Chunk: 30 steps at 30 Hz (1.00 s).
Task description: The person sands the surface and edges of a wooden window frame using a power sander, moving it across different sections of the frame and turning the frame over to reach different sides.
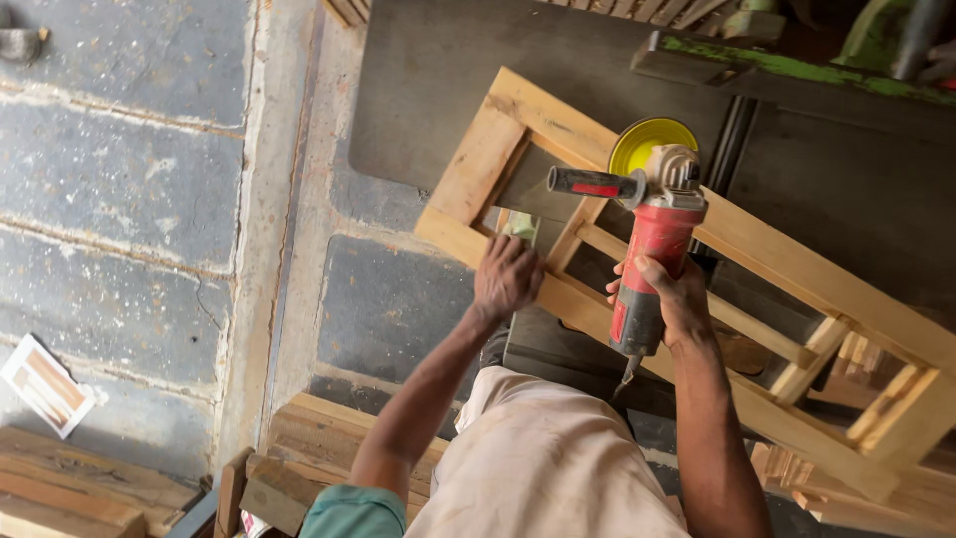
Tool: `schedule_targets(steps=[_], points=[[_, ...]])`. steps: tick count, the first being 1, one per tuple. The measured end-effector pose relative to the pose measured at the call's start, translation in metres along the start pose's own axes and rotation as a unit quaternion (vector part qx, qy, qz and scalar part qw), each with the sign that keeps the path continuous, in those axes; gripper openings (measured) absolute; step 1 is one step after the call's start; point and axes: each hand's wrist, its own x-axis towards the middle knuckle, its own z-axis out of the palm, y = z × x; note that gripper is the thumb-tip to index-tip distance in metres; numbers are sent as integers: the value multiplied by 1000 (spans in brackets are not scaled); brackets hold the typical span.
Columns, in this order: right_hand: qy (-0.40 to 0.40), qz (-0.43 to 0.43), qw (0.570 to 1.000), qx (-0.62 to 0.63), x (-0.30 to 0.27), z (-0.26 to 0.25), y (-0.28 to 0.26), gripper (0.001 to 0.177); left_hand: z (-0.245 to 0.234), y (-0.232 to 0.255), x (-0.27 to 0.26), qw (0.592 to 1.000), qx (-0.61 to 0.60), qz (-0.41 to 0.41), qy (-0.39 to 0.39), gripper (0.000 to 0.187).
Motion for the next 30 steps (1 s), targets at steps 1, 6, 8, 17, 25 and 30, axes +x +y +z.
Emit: schedule_targets(steps=[1, 6, 8, 17, 25, 30], points=[[-14, -8, 1000, -3, 2, 11, 2, 52, -3, 6, -12, 1000, -3, -12, -2, 13], [-68, -24, 995, -62, 16, 65, 11, 54, -13, 17, -55, 992, -62, -80, 69, 8], [-91, -38, 993, -67, 28, 86, 16, 54, -21, 8, -65, 974, -92, -144, 151, 19], [-128, 23, 987, -99, 64, 162, 33, 62, -59, -71, -38, 885, 13, -452, 110, 43], [-113, 45, 984, -132, 72, 170, 49, 62, -50, -75, -42, 840, 78, -536, -6, 70], [-79, 44, 993, -76, 68, 153, 53, 59, -48, -73, -41, 833, 93, -545, -5, 74]])
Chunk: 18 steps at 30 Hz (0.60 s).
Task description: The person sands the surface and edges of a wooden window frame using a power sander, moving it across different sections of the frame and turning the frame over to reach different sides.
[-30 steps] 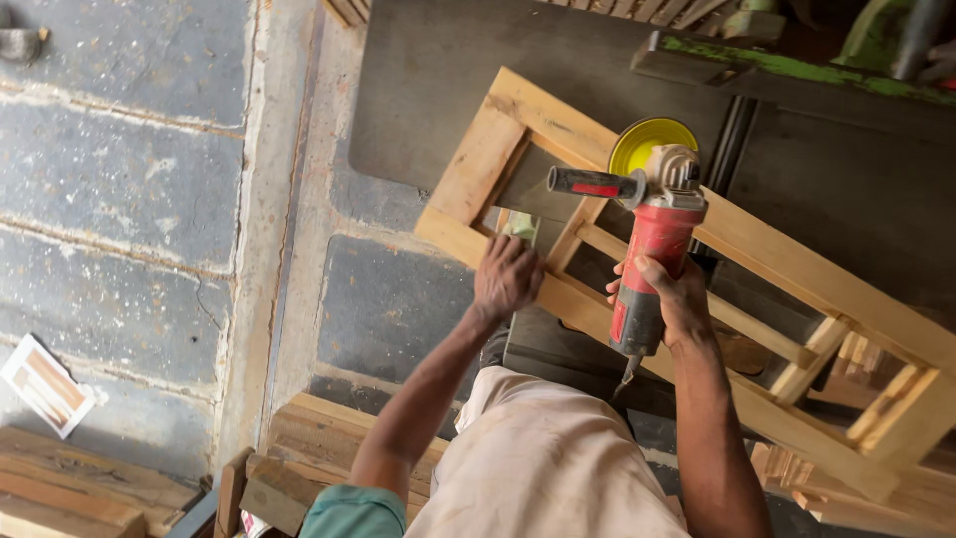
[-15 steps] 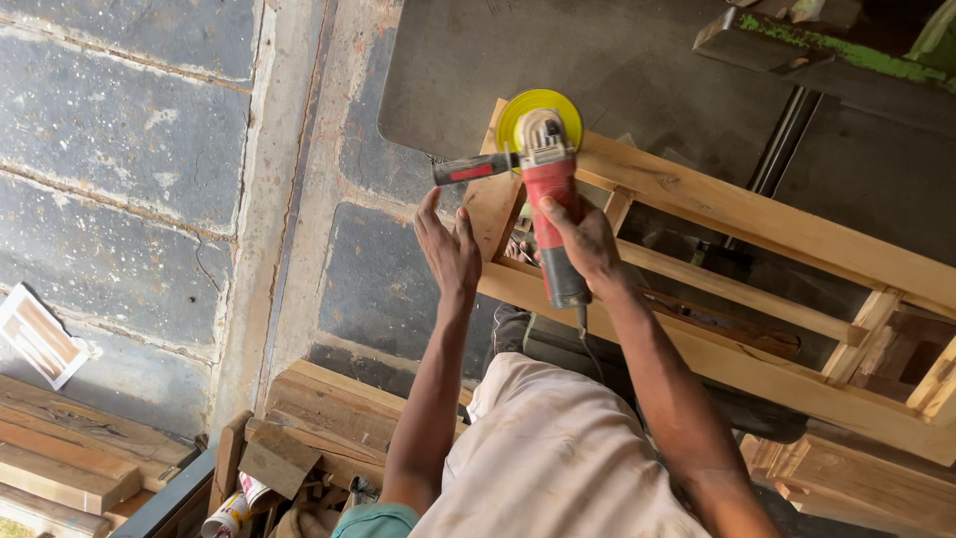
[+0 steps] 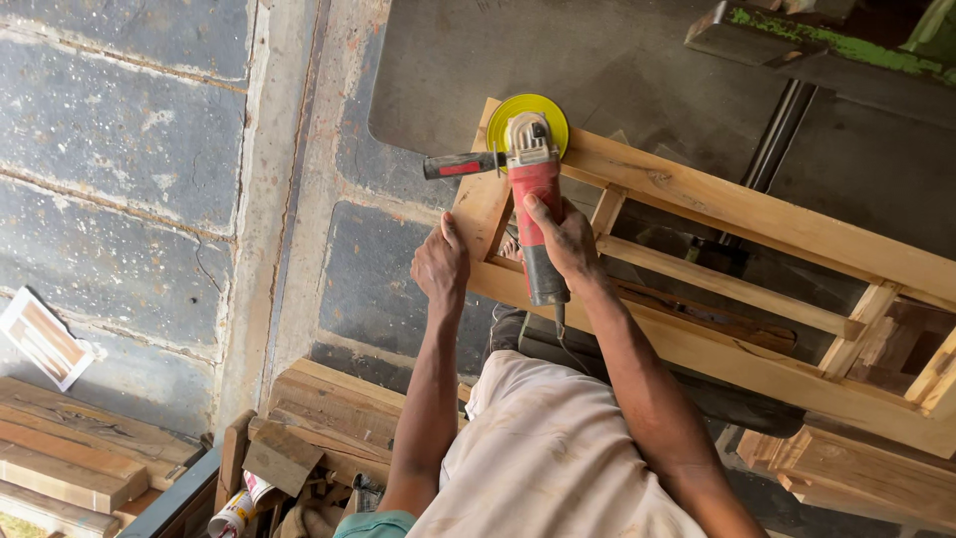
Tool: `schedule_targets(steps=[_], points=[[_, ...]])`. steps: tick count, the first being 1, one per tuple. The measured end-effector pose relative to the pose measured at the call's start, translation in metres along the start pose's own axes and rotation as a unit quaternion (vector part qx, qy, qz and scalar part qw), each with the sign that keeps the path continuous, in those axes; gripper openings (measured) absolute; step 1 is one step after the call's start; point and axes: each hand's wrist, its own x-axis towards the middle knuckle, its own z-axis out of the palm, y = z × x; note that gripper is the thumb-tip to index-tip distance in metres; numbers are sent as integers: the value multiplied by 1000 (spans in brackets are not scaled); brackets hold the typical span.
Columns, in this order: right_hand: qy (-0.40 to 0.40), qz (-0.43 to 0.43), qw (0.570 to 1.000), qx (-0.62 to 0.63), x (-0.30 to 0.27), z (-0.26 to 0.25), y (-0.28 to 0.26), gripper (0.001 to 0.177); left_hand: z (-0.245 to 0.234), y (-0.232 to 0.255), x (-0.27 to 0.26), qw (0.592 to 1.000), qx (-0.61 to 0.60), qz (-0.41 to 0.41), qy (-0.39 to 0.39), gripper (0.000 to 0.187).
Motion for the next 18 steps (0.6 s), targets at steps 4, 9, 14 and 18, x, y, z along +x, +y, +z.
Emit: schedule_targets(steps=[4, 9, 14, 18], points=[[26, 12, 1000, -9, -12, -20, 4, 55, 3, 0, 0, 1000, 21, 0, 8, 77], [38, -4, 999, 27, -26, -44, 14, 54, 11, -6, 0, 1000, 25, -3, 9, 82], [49, -21, 997, 52, -39, -73, 18, 52, 18, -11, 5, 999, 34, 5, 3, 93], [70, -15, 996, 54, -57, -91, 19, 53, 19, -10, 5, 1000, 25, -8, 4, 98]])
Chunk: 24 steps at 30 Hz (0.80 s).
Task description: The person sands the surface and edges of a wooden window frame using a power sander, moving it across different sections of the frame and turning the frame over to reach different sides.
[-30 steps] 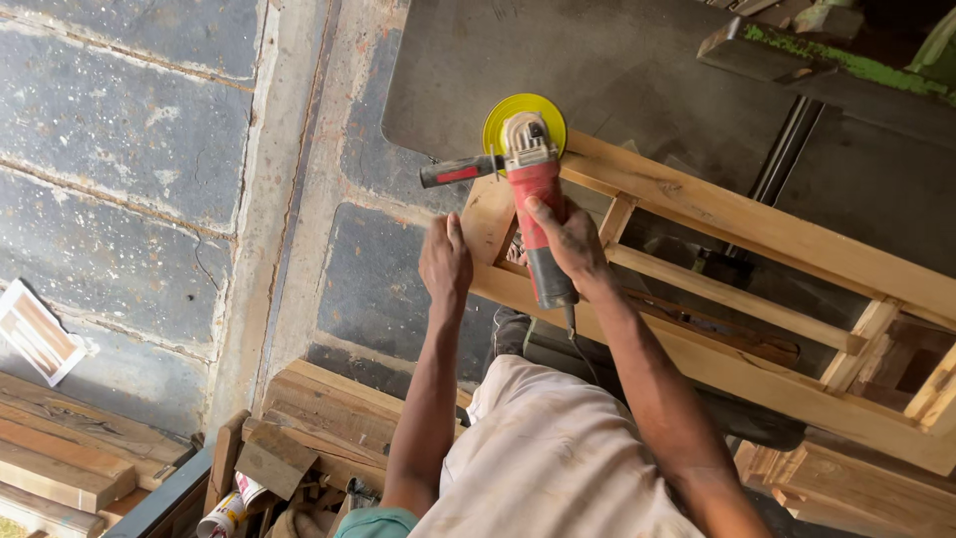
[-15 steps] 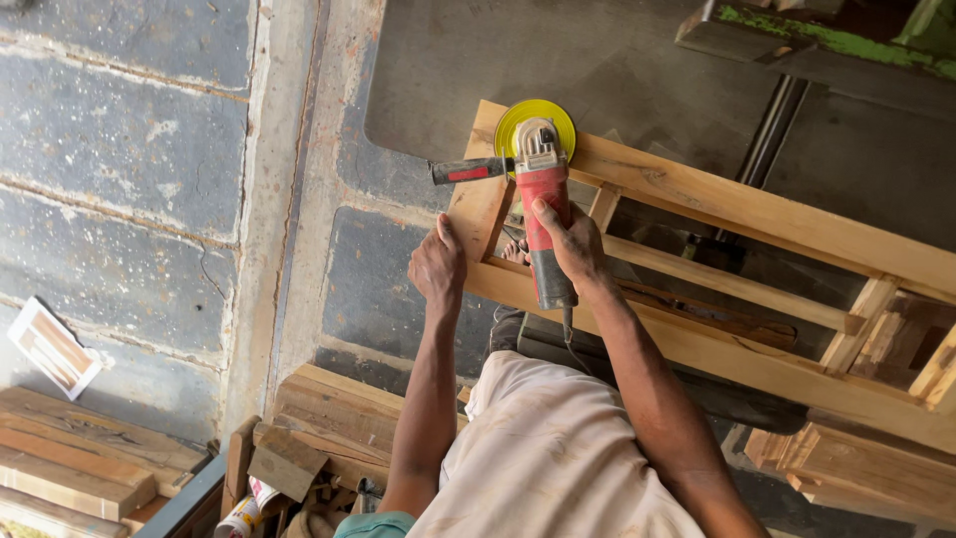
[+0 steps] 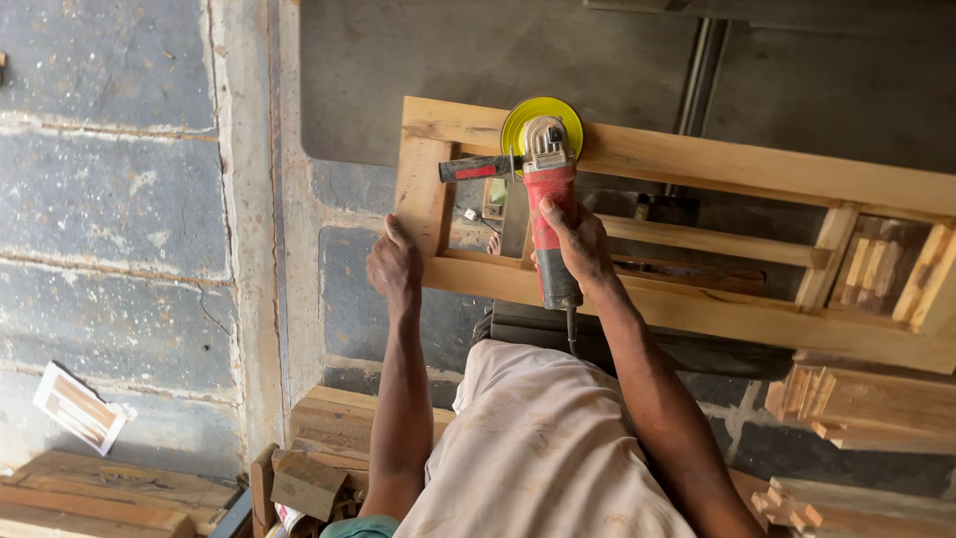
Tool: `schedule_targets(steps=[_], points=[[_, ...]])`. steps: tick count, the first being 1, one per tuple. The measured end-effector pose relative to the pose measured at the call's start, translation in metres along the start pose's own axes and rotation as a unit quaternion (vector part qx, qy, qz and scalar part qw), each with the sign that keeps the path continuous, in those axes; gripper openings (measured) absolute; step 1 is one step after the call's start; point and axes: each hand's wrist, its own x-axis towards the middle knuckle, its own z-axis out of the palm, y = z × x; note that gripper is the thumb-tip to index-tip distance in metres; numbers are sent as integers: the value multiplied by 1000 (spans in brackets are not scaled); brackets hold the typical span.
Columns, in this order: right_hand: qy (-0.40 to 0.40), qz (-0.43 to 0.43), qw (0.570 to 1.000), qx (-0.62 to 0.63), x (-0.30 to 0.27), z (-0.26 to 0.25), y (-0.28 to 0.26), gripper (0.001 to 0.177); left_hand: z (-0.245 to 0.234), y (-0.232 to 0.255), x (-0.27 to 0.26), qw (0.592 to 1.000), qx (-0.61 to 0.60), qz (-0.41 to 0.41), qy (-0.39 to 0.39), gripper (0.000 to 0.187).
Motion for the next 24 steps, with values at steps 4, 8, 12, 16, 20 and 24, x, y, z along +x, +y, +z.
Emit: schedule_targets(steps=[4, 8, 12, 16, 20, 24], points=[[29, -4, 1000, -4, -12, -15, 3, 53, 1, -1, 0, 1000, 2, 22, -4, 102], [62, 4, 998, 13, -22, -36, 7, 53, 5, -6, 1, 999, 21, 33, 10, 106], [85, 16, 996, 34, -32, -65, 8, 53, 8, -8, 4, 999, 11, 16, -35, 106], [97, 4, 995, 38, -40, -88, 11, 53, 6, -5, -3, 998, 24, 45, 23, 105], [99, -10, 994, 41, -49, -106, 17, 54, 6, -1, -5, 997, 31, 53, 38, 104], [127, -7, 991, 51, -58, -126, 16, 53, 5, 1, -7, 997, 42, 48, 53, 103]])
